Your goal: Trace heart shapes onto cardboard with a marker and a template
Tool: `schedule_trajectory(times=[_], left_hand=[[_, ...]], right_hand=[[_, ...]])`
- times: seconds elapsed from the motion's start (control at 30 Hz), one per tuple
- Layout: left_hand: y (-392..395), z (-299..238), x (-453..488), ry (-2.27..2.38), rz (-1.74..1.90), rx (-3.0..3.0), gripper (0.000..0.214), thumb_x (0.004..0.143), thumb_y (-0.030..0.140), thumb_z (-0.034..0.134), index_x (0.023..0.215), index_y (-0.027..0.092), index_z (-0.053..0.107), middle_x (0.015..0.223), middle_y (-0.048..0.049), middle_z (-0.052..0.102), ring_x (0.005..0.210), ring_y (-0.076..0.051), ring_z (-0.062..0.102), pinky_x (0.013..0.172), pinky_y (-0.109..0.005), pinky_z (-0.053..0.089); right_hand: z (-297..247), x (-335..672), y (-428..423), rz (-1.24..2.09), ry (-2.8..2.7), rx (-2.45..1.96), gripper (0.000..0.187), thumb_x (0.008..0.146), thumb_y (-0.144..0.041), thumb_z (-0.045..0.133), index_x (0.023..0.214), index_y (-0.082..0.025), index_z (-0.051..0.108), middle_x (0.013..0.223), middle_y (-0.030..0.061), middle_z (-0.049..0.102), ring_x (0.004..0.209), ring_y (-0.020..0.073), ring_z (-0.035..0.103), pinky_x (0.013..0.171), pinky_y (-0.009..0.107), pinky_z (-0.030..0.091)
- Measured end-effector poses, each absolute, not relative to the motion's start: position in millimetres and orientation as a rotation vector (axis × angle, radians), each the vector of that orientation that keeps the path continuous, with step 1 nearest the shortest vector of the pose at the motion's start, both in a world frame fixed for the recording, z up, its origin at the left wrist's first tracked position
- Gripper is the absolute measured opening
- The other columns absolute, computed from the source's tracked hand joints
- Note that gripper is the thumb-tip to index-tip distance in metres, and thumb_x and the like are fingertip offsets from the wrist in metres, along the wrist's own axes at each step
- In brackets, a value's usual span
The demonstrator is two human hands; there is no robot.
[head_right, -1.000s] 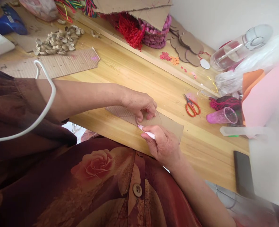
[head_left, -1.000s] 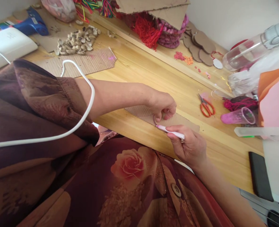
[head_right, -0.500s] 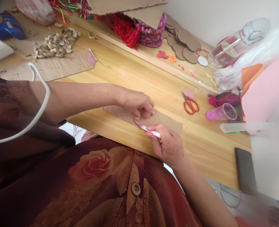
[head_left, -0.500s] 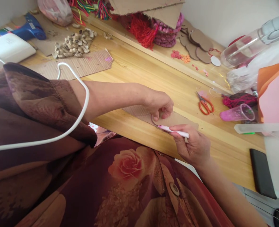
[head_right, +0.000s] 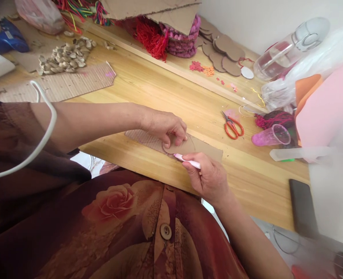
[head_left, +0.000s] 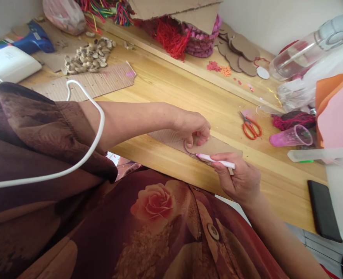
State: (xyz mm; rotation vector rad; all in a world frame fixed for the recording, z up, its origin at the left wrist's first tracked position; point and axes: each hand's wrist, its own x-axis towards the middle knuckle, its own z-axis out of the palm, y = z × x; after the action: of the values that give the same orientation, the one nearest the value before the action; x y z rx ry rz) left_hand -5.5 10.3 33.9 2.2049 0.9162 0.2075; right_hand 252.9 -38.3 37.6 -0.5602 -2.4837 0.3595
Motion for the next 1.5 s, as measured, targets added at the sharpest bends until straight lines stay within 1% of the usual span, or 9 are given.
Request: schedule_trajectory(times=[0.17,0.33,0.5,0.67,0.97,1.13,1.3,1.37,1.5], left_hand=[[10.3,34.4,-5.3,0.909,0.215,2.168,0.022,0.064,0.007,0.081,0.079,0.021,0.074,0.111,0.002,0.076,0.109,-0.018,0.068,0.086,-0.023,0.047],[9.3,33.3,-5.6,0.905,0.237,2.124,0.023,0.063,0.005,0.08,0.077,0.021,0.073,0.109,0.0028,0.077,0.115,-0.019,0.067,0.09,-0.023,0.048],[8.0,32.9,-5.6,0.907,0.257,2.117,0.023,0.064,0.005,0.081,0.078,0.021,0.073,0.109,0.0026,0.077,0.116,-0.018,0.067,0.091,-0.023,0.048],[10.1,32.4,-5.8,0.895,0.253,2.123,0.022,0.064,0.005,0.081,0.076,0.021,0.072,0.109,0.0029,0.077,0.115,-0.017,0.068,0.089,-0.021,0.048],[7.2,36.4,-4.9,0.93,0.232,2.083,0.023,0.064,0.003,0.082,0.078,0.019,0.074,0.113,-0.0005,0.076,0.116,-0.019,0.067,0.091,-0.023,0.046],[7.8,35.0,-5.7,0.926,0.224,2.091,0.023,0.065,0.006,0.082,0.08,0.021,0.074,0.116,0.0018,0.076,0.116,-0.019,0.066,0.091,-0.024,0.046],[7.3,34.2,-5.8,0.922,0.252,2.094,0.022,0.065,0.004,0.08,0.078,0.021,0.073,0.113,0.001,0.076,0.116,-0.019,0.067,0.091,-0.024,0.047],[7.2,34.0,-6.1,0.911,0.26,2.087,0.022,0.065,0.004,0.08,0.078,0.021,0.072,0.111,0.0015,0.076,0.118,-0.019,0.067,0.092,-0.023,0.047],[7.7,32.5,-6.5,0.903,0.276,2.095,0.023,0.064,0.005,0.081,0.078,0.021,0.072,0.108,0.0028,0.076,0.119,-0.018,0.067,0.093,-0.022,0.047]], right_hand=[[34.9,254.0,-41.2,0.352,-2.462,-0.566,0.007,0.103,-0.024,0.061,0.108,-0.023,0.065,0.091,-0.0007,0.079,0.073,0.0112,0.075,0.065,0.019,0.055],[32.3,245.6,-45.2,0.376,-2.461,-0.484,0.008,0.103,-0.024,0.059,0.11,-0.023,0.063,0.094,0.0014,0.079,0.08,0.0143,0.077,0.07,0.022,0.058],[31.8,246.8,-44.4,0.37,-2.457,-0.533,0.009,0.103,-0.026,0.059,0.109,-0.025,0.065,0.092,0.0019,0.08,0.076,0.0166,0.077,0.066,0.025,0.059],[35.0,252.3,-42.2,0.35,-2.481,-0.581,0.009,0.102,-0.028,0.059,0.106,-0.024,0.066,0.088,0.0022,0.08,0.07,0.0165,0.076,0.062,0.025,0.058],[38.6,243.8,-48.6,0.259,-2.535,-0.422,0.006,0.104,-0.022,0.057,0.108,-0.022,0.061,0.09,0.0025,0.079,0.076,0.0151,0.075,0.069,0.025,0.058],[35.8,242.4,-51.0,0.331,-2.504,-0.411,0.012,0.102,-0.02,0.058,0.113,-0.024,0.062,0.093,0.0023,0.08,0.079,0.0165,0.076,0.07,0.026,0.06],[33.5,248.1,-52.1,0.371,-2.457,-0.483,0.016,0.1,-0.018,0.06,0.114,-0.024,0.063,0.095,0.002,0.08,0.081,0.0161,0.077,0.071,0.025,0.061],[32.2,250.1,-51.3,0.37,-2.452,-0.534,0.013,0.1,-0.02,0.06,0.112,-0.025,0.065,0.095,0.002,0.081,0.08,0.017,0.078,0.07,0.026,0.061],[31.4,253.3,-49.4,0.347,-2.448,-0.617,0.009,0.102,-0.026,0.059,0.107,-0.024,0.067,0.09,0.0015,0.08,0.07,0.0158,0.076,0.063,0.025,0.059]])
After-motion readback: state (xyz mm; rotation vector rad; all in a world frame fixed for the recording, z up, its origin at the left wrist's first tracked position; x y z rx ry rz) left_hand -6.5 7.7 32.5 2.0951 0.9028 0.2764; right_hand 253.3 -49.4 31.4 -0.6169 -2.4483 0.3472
